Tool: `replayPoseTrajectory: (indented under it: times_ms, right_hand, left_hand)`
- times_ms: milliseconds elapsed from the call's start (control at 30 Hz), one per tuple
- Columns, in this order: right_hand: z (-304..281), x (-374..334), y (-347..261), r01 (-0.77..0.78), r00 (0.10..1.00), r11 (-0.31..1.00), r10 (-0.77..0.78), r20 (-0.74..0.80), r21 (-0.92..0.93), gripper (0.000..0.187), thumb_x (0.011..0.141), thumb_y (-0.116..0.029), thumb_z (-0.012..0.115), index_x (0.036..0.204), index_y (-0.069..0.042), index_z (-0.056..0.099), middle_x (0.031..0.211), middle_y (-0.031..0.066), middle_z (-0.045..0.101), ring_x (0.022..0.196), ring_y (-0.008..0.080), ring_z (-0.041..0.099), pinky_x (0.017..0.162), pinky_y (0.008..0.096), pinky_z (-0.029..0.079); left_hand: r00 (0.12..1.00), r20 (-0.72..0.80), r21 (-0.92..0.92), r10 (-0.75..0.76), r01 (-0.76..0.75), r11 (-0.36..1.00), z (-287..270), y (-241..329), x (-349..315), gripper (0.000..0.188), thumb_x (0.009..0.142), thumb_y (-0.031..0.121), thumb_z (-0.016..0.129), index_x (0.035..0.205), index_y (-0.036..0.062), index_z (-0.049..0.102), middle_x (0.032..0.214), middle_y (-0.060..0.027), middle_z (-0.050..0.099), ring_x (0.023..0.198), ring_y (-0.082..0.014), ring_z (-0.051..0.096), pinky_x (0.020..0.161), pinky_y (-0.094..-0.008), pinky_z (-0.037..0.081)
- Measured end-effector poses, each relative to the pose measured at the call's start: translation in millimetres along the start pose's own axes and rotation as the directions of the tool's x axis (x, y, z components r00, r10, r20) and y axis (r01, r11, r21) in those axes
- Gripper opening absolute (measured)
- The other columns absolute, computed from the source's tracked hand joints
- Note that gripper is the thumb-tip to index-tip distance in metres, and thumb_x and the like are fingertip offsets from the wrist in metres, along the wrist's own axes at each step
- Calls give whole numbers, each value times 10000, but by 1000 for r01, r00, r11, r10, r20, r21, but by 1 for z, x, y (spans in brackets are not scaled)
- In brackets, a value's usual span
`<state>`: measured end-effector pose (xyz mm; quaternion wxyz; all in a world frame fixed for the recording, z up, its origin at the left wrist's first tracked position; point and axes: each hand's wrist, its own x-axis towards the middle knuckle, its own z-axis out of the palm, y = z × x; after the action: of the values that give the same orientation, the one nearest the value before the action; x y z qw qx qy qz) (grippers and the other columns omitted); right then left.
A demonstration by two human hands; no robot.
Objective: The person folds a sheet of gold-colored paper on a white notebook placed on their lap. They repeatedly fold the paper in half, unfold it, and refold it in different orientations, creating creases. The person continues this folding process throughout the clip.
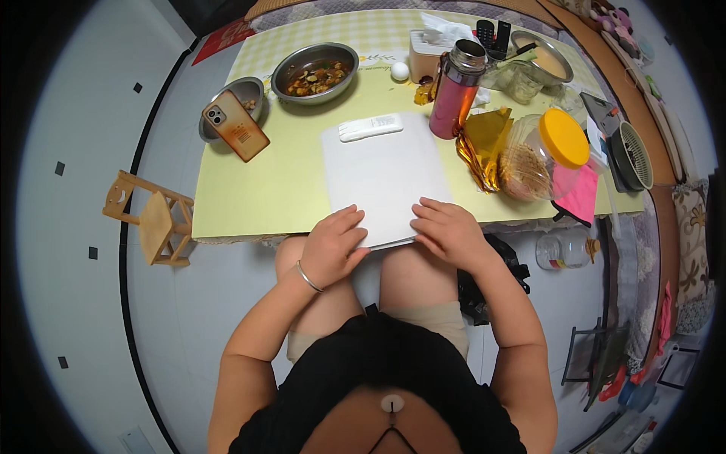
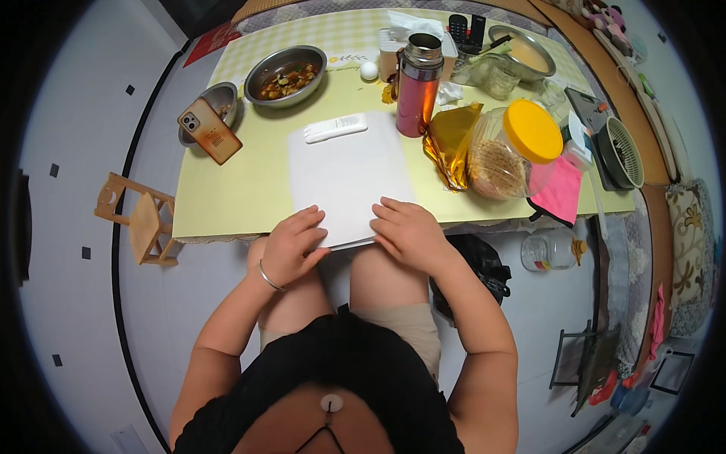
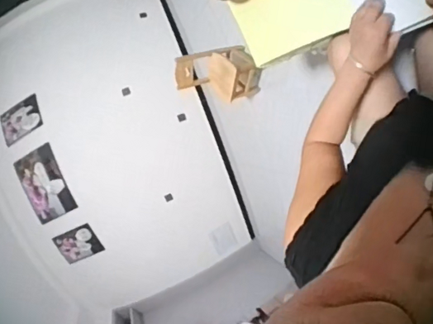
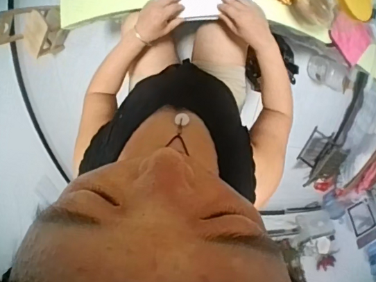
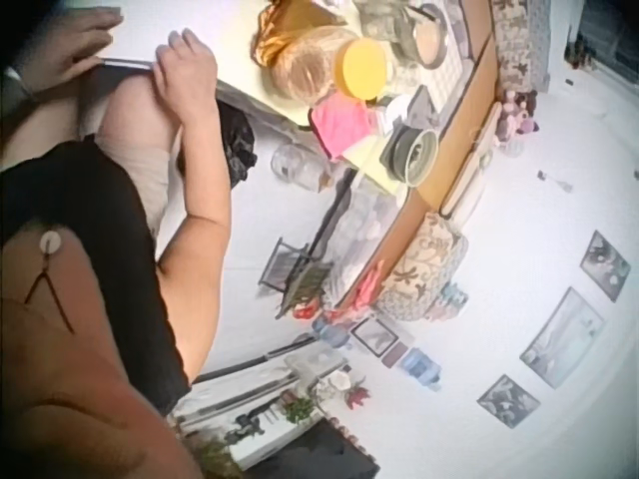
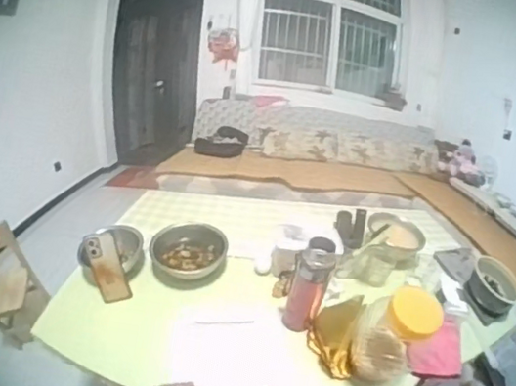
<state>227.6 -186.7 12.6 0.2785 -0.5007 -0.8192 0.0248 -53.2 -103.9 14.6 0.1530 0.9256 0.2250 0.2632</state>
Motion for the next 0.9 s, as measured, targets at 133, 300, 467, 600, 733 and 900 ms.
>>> replayPoseTrajectory:
  times_ms: [133, 300, 467, 600, 733, 900]
  right_hand:
    - [3, -1, 5, 6, 999, 1000, -6, -36, -15, 169, 815, -132, 744, 975, -90, 711, 1095, 78, 746, 1110, 277, 696, 920, 393, 550]
    - [-2, 6, 4, -230, 971, 965, 219, 95, 127, 196, 807, -120, 761, 997, -84, 731, 1072, 97, 755, 1077, 280, 705, 903, 374, 558]
    - [-17, 25, 10, -473, 875, 622, 414, 251, 624, 613, 789, -228, 869, 1342, -62, 662, 1202, 134, 735, 1126, 223, 686, 1031, 333, 495]
    - [2, 34, 35, -414, 868, 476, 463, 178, 776, 398, 876, -171, 804, 1220, -4, 697, 1043, 100, 748, 1068, 145, 665, 940, 304, 522]
    - [31, 41, 55, -545, 707, 398, 691, 150, 738, 226, 925, -208, 751, 863, 8, 722, 797, 58, 714, 859, 134, 595, 713, 315, 466]
    - [40, 60, 45, -529, 753, 794, 602, -267, 298, 305, 881, -274, 763, 744, -12, 685, 752, 104, 623, 802, 301, 542, 750, 406, 456]
  left_hand:
    - [998, -69, -31, -3, 1, 1000, 5, -4, -5, 170, 760, 88, 797, 911, 43, 732, 1090, -125, 723, 1138, -348, 672, 916, -439, 560]
    - [977, -81, -175, -197, 181, 968, 6, 0, 1, 117, 768, 61, 794, 872, 35, 746, 907, -114, 746, 1011, -322, 716, 847, -406, 573]
    - [837, 102, -531, -537, 502, 682, -7, -9, 13, 118, 812, 94, 818, 843, -2, 756, 873, -94, 753, 832, -191, 712, 766, -315, 557]
    - [742, 262, -631, -616, 615, 472, -9, -38, 23, 107, 871, 90, 789, 887, -6, 746, 852, -32, 732, 745, -79, 630, 717, -253, 525]
    - [737, 171, -691, -654, 563, 453, -10, -53, 35, 208, 914, 33, 742, 1103, 4, 660, 950, -47, 726, 805, -68, 627, 748, -206, 505]
    - [690, 41, -734, -722, 512, 447, 11, -76, 25, 458, 887, 42, 751, 1295, -53, 565, 821, -36, 694, 690, -98, 610, 659, -250, 498]
